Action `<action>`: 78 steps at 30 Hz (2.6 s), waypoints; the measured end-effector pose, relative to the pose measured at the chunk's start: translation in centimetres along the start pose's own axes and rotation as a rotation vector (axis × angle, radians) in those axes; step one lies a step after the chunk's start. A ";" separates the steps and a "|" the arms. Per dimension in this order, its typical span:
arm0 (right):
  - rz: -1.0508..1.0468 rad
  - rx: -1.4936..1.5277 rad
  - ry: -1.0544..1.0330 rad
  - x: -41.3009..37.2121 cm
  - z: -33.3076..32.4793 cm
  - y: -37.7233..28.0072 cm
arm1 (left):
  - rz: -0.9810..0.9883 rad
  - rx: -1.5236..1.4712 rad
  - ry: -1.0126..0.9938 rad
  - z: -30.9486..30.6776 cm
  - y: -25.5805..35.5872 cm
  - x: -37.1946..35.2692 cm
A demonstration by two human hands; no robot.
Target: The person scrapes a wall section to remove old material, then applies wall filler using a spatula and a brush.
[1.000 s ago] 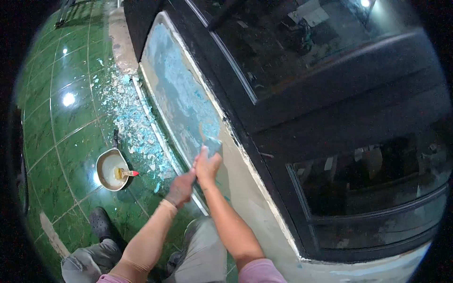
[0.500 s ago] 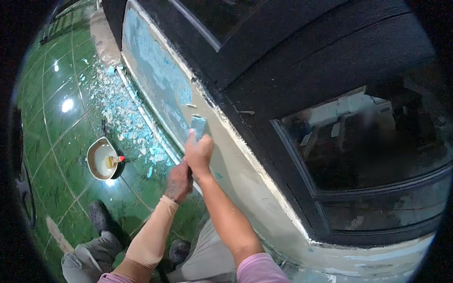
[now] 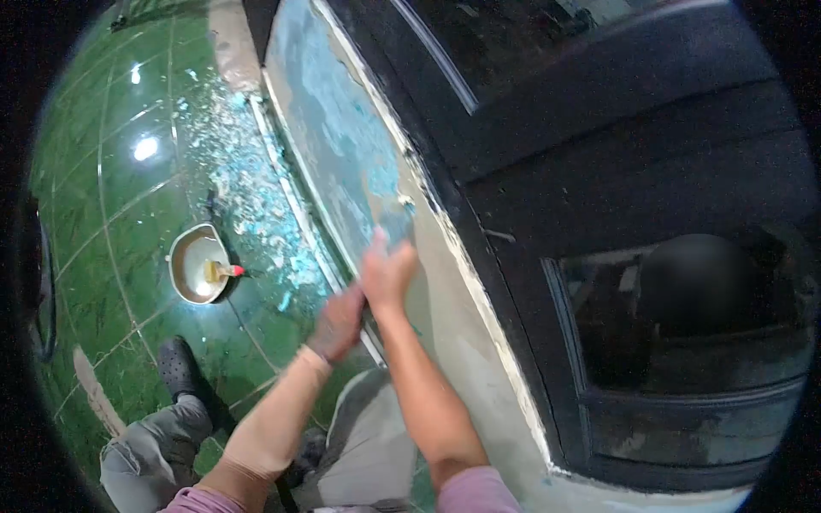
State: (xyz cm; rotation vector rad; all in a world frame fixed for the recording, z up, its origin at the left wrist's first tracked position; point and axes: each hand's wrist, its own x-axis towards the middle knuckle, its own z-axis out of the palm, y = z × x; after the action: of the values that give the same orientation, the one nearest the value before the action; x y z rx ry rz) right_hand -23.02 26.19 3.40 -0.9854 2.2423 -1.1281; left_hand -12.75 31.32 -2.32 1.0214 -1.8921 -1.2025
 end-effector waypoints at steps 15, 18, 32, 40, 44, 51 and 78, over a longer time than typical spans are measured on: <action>-0.106 0.054 0.097 -1.2 -1.5 -0.1 | 0.196 -0.157 0.158 0.1 2.2 -0.7; -0.373 -0.098 0.139 -0.1 -1.4 -2.2 | 0.057 -0.142 0.041 -0.8 2.4 0.5; -0.105 -0.097 0.020 1.4 1.1 -6.6 | -0.006 -0.363 0.095 -4.4 2.8 3.3; -0.159 -0.098 0.032 2.1 1.4 -9.6 | -0.551 -0.912 -0.144 -7.5 5.2 4.7; -0.079 -0.164 0.087 3.0 1.2 -5.9 | -0.261 -0.746 -0.022 -4.6 2.9 3.6; -0.003 -0.130 0.004 0.9 1.9 -4.8 | -0.494 -0.849 -0.069 -3.9 3.2 1.3; 0.103 -0.024 0.102 -1.0 3.1 1.6 | -0.260 -0.556 -0.106 0.1 -2.4 -0.8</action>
State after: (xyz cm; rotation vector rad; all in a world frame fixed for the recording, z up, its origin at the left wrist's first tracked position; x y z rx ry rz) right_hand -21.03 26.01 0.43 -0.8278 2.3629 -1.1322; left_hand -11.86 31.44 -4.69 0.9166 -1.3907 -1.8318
